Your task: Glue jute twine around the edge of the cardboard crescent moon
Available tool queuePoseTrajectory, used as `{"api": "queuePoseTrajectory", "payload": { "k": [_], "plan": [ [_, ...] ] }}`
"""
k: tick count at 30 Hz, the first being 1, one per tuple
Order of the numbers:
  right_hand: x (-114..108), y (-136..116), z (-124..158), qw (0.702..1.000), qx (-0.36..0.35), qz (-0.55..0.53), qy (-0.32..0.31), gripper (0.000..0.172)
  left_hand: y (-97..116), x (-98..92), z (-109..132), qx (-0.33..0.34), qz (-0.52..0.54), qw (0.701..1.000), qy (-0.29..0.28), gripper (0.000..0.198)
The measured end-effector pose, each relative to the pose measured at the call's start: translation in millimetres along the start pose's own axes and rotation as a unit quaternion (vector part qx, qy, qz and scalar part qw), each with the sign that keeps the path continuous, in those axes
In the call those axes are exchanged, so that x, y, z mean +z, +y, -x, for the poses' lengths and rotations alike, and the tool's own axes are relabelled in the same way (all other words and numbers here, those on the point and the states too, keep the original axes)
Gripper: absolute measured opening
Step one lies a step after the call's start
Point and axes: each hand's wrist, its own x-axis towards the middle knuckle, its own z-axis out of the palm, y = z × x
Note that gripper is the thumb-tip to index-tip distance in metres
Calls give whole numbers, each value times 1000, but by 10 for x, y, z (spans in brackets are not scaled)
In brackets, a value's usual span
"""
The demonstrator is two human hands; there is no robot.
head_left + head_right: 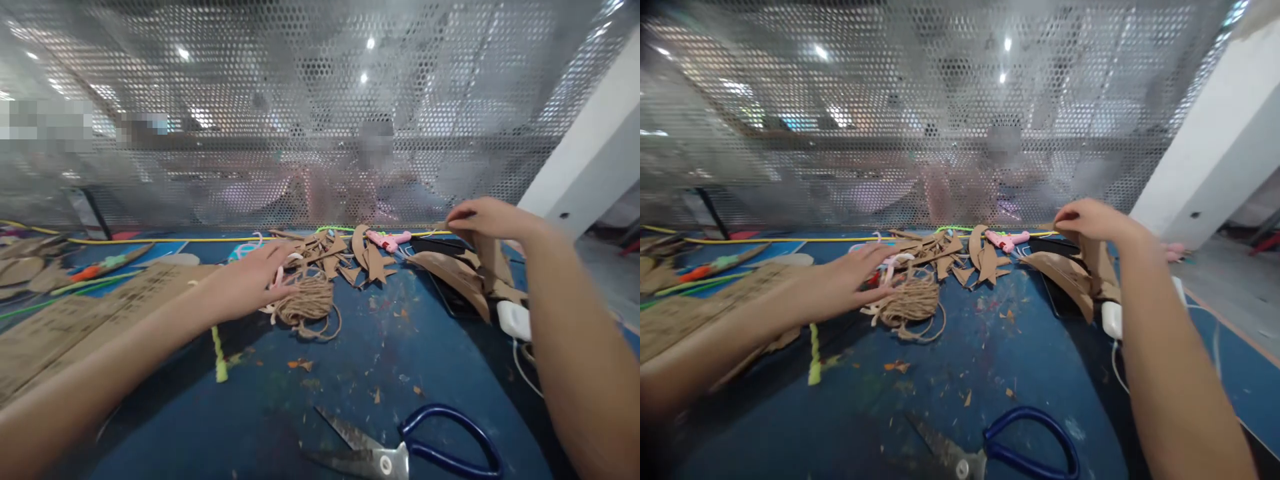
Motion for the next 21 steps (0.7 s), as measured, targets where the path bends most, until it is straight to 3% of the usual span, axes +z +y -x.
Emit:
{"api": "queuePoseTrajectory", "payload": {
  "k": [5,9,12,15,18,21],
  "plan": [
    [-139,40,93,996,56,-28,61,17,-33,-223,382,45,-59,982,-173,54],
    [-205,-82,155,981,109,-32,158,14,-259,-160,615,53,-71,957,-276,84],
    [-196,-182,177,943,124,-37,308,22,-388,20,674,89,-51,962,-254,70],
    [-145,-210,161,903,70,-68,418,38,-437,191,606,135,-54,971,-189,52],
    [-117,-264,159,899,17,-87,429,52,-451,294,467,159,-89,971,-153,44],
    [-144,-401,198,899,29,-82,429,50,-472,333,310,151,-147,964,-164,38]
  ]
}}
